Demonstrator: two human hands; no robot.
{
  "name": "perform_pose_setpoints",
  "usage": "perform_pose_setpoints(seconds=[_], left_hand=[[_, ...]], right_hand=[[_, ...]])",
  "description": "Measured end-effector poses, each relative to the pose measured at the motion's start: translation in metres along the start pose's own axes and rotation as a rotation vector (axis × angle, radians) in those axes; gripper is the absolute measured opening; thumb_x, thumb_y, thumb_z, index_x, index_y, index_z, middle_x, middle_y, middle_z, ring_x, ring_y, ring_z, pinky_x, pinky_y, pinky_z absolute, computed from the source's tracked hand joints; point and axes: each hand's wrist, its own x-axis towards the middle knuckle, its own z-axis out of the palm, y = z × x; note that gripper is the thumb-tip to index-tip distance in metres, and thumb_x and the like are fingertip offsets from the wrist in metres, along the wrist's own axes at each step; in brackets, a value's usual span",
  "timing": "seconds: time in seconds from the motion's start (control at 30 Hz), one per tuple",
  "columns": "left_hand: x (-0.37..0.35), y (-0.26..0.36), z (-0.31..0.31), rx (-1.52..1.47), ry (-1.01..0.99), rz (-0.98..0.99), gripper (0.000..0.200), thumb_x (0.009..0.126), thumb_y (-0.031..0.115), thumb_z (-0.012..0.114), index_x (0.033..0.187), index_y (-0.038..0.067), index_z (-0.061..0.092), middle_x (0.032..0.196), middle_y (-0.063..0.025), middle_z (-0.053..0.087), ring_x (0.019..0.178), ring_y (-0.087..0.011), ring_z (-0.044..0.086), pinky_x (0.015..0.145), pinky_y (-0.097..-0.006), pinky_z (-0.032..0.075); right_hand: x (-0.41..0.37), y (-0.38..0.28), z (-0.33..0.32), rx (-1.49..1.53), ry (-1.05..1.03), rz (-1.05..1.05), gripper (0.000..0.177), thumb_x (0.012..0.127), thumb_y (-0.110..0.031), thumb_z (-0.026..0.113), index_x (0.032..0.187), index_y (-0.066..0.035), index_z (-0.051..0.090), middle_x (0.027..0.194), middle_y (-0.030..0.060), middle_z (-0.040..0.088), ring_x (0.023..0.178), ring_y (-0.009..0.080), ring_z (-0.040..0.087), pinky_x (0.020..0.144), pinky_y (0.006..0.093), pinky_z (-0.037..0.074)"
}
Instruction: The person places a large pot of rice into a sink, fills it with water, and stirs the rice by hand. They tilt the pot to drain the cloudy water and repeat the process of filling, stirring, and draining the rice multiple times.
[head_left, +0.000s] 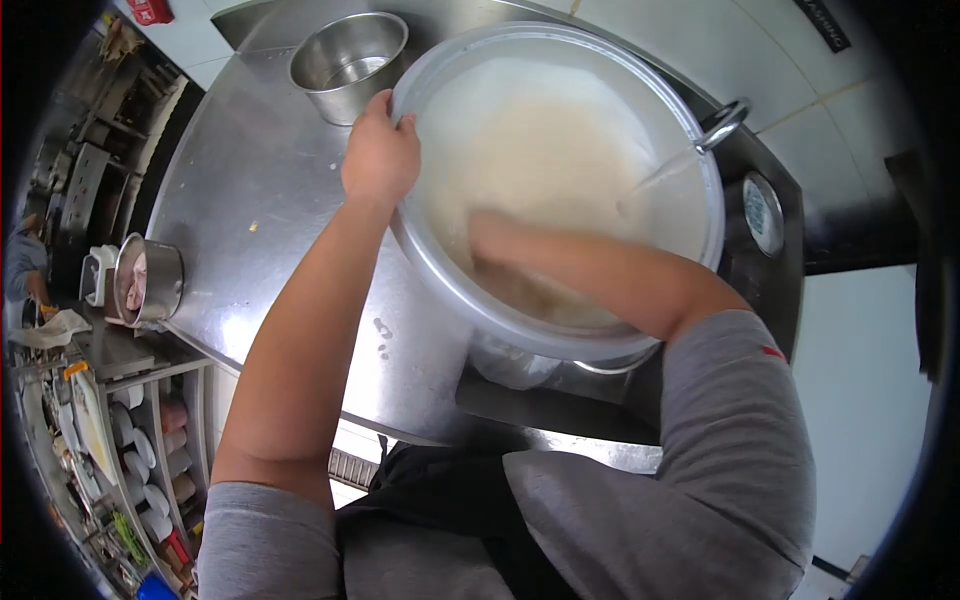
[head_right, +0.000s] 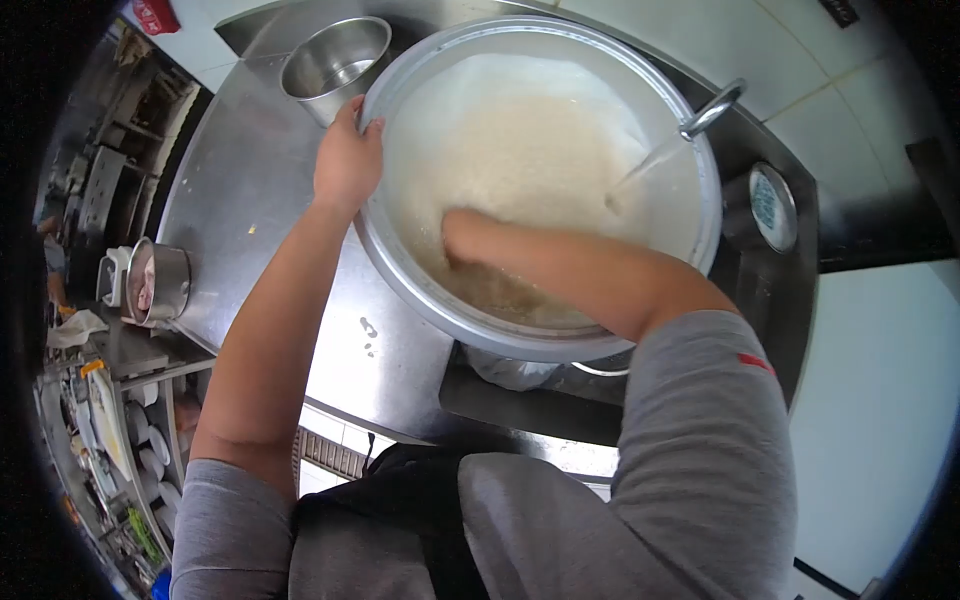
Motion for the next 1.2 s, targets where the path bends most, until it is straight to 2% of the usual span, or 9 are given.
perform_pose_setpoints(seconds=[0.13, 0.4, 0.6, 0.73, 0.83, 0.9, 1.07, 1.13, 1.2], left_hand=[[0.0, 0.0, 0.001, 0.025, -0.007, -0.018, 0.048, 0.092, 0.028, 0.053, 0.136, 0.008, 0.046, 0.126, -0.0155, 0.056, 0.118, -0.0323, 0.054, 0.098, -0.0428, 0.044], [0.001, -0.003, 0.006, -0.038, 0.004, -0.001, 0.051, 0.092, 0.027, 0.053, 0.139, 0.009, 0.043, 0.13, -0.0157, 0.054, 0.119, -0.0314, 0.054, 0.098, -0.0431, 0.044], [0.002, -0.004, 0.007, -0.064, -0.005, -0.021, 0.051, 0.092, 0.026, 0.054, 0.139, 0.01, 0.043, 0.132, -0.0157, 0.052, 0.12, -0.0308, 0.053, 0.098, -0.0435, 0.044], [-0.001, 0.0, 0.003, -0.053, 0.002, -0.03, 0.051, 0.092, 0.026, 0.054, 0.139, 0.01, 0.043, 0.132, -0.0156, 0.052, 0.12, -0.0312, 0.053, 0.098, -0.0431, 0.044], [-0.001, 0.0, 0.002, -0.068, 0.005, -0.024, 0.05, 0.092, 0.025, 0.054, 0.138, 0.009, 0.043, 0.131, -0.0154, 0.053, 0.119, -0.0316, 0.054, 0.097, -0.043, 0.045], [-0.005, 0.006, -0.002, -0.052, -0.006, -0.04, 0.05, 0.092, 0.025, 0.054, 0.138, 0.008, 0.043, 0.13, -0.0154, 0.053, 0.117, -0.0321, 0.054, 0.096, -0.0434, 0.045], [-0.006, 0.01, -0.006, -0.048, -0.012, -0.067, 0.05, 0.092, 0.024, 0.054, 0.137, 0.008, 0.044, 0.129, -0.0163, 0.053, 0.117, -0.0329, 0.054, 0.096, -0.044, 0.045], [-0.005, 0.008, -0.005, -0.042, -0.019, -0.078, 0.05, 0.091, 0.024, 0.054, 0.137, 0.008, 0.044, 0.129, -0.0167, 0.052, 0.117, -0.0332, 0.054, 0.096, -0.0441, 0.045], [-0.005, 0.006, -0.003, -0.061, -0.016, -0.055, 0.05, 0.092, 0.024, 0.054, 0.138, 0.008, 0.043, 0.13, -0.017, 0.052, 0.119, -0.0333, 0.053, 0.097, -0.0439, 0.045]], right_hand=[[0.059, 0.061, -0.044, 0.104, 0.193, -0.084, 0.036, 0.088, -0.031, 0.05, 0.111, -0.009, 0.066, 0.119, 0.0155, 0.063, 0.108, 0.0338, 0.06, 0.092, 0.0461, 0.047], [0.003, 0.179, -0.121, -0.266, 0.329, 0.578, 0.038, 0.089, -0.019, 0.044, 0.118, -0.001, 0.062, 0.121, 0.0227, 0.06, 0.113, 0.0352, 0.059, 0.098, 0.0477, 0.044], [-0.097, 0.172, -0.106, -0.605, -0.252, 0.359, 0.033, 0.086, -0.02, 0.051, 0.107, -0.001, 0.067, 0.111, 0.0193, 0.065, 0.102, 0.0352, 0.063, 0.085, 0.0469, 0.05], [-0.116, 0.155, -0.042, -0.459, -0.327, -0.011, 0.024, 0.079, -0.014, 0.055, 0.091, 0.003, 0.068, 0.096, 0.0263, 0.066, 0.084, 0.0386, 0.066, 0.078, 0.0464, 0.052], [-0.136, 0.082, -0.031, -0.222, -0.264, 0.176, 0.028, 0.077, -0.014, 0.061, 0.097, 0.004, 0.065, 0.098, 0.0267, 0.065, 0.092, 0.0396, 0.064, 0.081, 0.0467, 0.051], [-0.138, 0.065, -0.024, -0.442, 0.34, 0.024, 0.045, 0.075, -0.019, 0.069, 0.113, 0.002, 0.059, 0.113, 0.0259, 0.06, 0.109, 0.0382, 0.057, 0.09, 0.045, 0.047], [-0.026, 0.173, -0.027, -0.23, 0.194, 0.194, 0.085, 0.068, -0.036, 0.078, 0.139, -0.008, 0.042, 0.135, 0.0236, 0.046, 0.132, 0.0391, 0.036, 0.106, 0.051, 0.035], [0.036, 0.227, -0.011, 0.206, 0.34, 0.134, 0.087, 0.076, -0.05, 0.068, 0.145, -0.009, 0.034, 0.152, 0.0218, 0.026, 0.14, 0.0435, 0.015, 0.116, 0.0519, 0.013], [0.04, 0.139, -0.066, -0.862, -0.046, 0.446, 0.077, 0.083, -0.048, 0.06, 0.148, -0.017, 0.031, 0.155, 0.016, 0.022, 0.143, 0.039, 0.012, 0.117, 0.0529, 0.004]])
